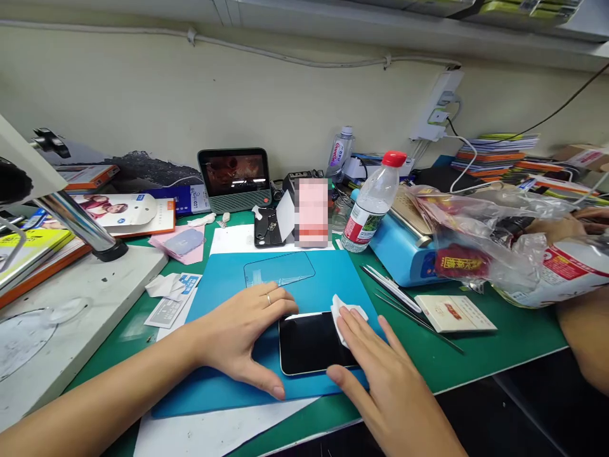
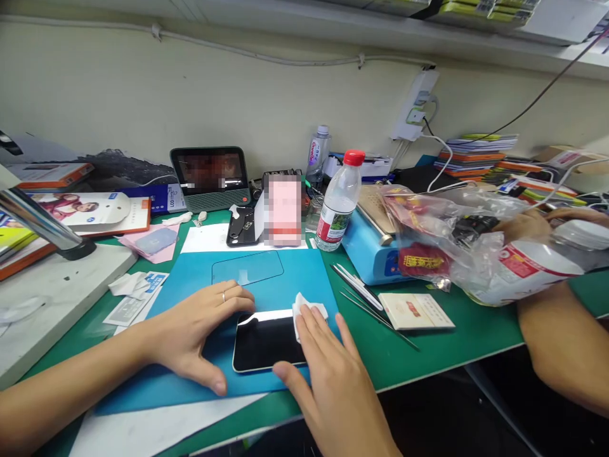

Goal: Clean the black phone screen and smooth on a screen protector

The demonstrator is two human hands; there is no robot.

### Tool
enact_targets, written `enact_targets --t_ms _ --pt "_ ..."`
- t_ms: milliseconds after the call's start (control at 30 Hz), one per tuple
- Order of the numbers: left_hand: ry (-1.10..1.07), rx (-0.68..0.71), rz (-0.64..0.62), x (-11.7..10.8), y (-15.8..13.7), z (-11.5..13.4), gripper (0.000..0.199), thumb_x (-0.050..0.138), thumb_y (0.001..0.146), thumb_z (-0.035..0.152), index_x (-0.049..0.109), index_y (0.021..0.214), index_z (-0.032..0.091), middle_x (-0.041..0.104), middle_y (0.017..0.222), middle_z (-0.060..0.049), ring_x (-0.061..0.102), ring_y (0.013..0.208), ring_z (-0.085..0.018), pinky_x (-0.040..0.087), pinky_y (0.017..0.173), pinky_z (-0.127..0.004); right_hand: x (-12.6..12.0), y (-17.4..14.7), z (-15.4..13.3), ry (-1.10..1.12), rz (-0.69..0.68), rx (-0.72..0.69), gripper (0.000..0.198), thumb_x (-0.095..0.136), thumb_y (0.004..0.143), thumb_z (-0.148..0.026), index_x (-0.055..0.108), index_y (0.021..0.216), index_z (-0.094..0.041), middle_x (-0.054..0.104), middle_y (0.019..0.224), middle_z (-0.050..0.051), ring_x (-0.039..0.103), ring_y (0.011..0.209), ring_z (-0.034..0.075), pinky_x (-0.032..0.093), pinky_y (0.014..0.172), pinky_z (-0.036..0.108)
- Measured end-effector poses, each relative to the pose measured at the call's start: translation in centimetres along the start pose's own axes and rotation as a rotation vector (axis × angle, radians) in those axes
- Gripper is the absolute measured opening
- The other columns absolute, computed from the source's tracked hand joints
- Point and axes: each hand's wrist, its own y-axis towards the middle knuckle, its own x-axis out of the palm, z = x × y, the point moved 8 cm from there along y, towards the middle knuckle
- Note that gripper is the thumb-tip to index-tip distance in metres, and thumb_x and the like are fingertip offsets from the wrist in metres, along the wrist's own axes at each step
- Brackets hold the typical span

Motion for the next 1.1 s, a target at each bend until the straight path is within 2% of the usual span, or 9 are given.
enact_targets --t_ms 100,267,367,533,633,767,933,1100 --pt "-0.023 0.012 0.016 -0.3 -0.1 0.0 0.089 0.056 0.08 0.089 0.048 0.135 0.019 0.061 0.126 -0.015 0.058 0.107 -0.031 0.047 0.094 -0.043 0.6 1.5 -2.6 0.036 -0.016 -0.025 0.075 0.047 0.103 -0.058 0.045 0.154 -0.004 0.042 0.16 0.016 0.046 0.146 0.036 0.046 0.116 0.057" --pt "-0.025 0.026 0.04 -0.4 -0.5 -0.2 0.09 0.036 0.089 0.089 0.039 0.147 0.021 0.056 0.138 -0.016 0.055 0.119 -0.034 0.043 0.103 -0.048 1.7 2.8 -6.6 0.158 -0.063 -0.038 0.083 0.051 0.099 -0.063 0.044 0.154 -0.001 0.04 0.161 0.016 0.04 0.15 0.036 0.04 0.121 0.052" --pt "0.001 0.019 0.024 -0.3 -0.6 -0.3 0.086 0.031 0.093 0.087 0.04 0.147 0.021 0.057 0.138 -0.016 0.056 0.119 -0.034 0.044 0.102 -0.049 1.8 2.5 -7.7 0.173 -0.072 -0.053 0.085 0.049 0.099 -0.067 0.044 0.155 -0.002 0.04 0.161 0.016 0.041 0.15 0.036 0.041 0.121 0.053" --pt "0.03 0.023 -0.01 0.0 -0.5 -0.2 0.087 0.029 0.092 0.088 0.045 0.144 0.02 0.057 0.137 -0.017 0.056 0.117 -0.033 0.045 0.1 -0.047 1.6 0.3 -8.8 0.17 -0.054 -0.215 0.077 0.048 0.1 -0.065 0.051 0.151 -0.007 0.047 0.158 0.012 0.045 0.148 0.03 0.032 0.125 0.051" --pt "0.038 0.018 -0.03 0.2 -0.6 -0.2 0.086 0.03 0.093 0.087 0.044 0.145 0.019 0.057 0.135 -0.016 0.056 0.116 -0.032 0.045 0.1 -0.047 1.0 -1.1 -8.2 0.146 -0.029 -0.263 0.07 0.051 0.102 -0.059 0.052 0.15 -0.008 0.047 0.158 0.011 0.047 0.147 0.026 0.024 0.128 0.048" --pt "0.059 0.022 -0.049 0.3 -0.6 -0.1 0.086 0.034 0.093 0.086 0.045 0.144 0.018 0.058 0.131 -0.016 0.058 0.111 -0.031 0.044 0.097 -0.046 -0.1 -2.8 -5.3 0.095 -0.052 -0.211 0.061 0.052 0.104 -0.048 0.047 0.154 -0.013 0.043 0.161 0.006 0.044 0.15 0.023 0.018 0.13 0.047" --pt "0.093 0.033 -0.064 0.5 -0.5 0.1 0.086 0.057 0.087 0.082 0.046 0.144 0.019 0.06 0.129 -0.015 0.059 0.109 -0.032 0.046 0.093 -0.044 -1.4 -4.5 -0.5 0.051 -0.051 -0.036 0.06 0.053 0.105 -0.039 0.036 0.161 -0.023 0.045 0.161 0.004 0.046 0.148 0.024 0.032 0.125 0.055" --pt "0.119 0.026 -0.087 0.7 -0.5 0.3 0.08 0.072 0.085 0.068 0.045 0.142 0.019 0.062 0.127 -0.013 0.06 0.108 -0.03 0.047 0.093 -0.043 -1.0 -4.0 1.0 0.061 -0.078 0.019 0.061 0.048 0.107 -0.041 0.03 0.163 -0.024 0.044 0.162 0.007 0.043 0.149 0.027 0.037 0.12 0.063"
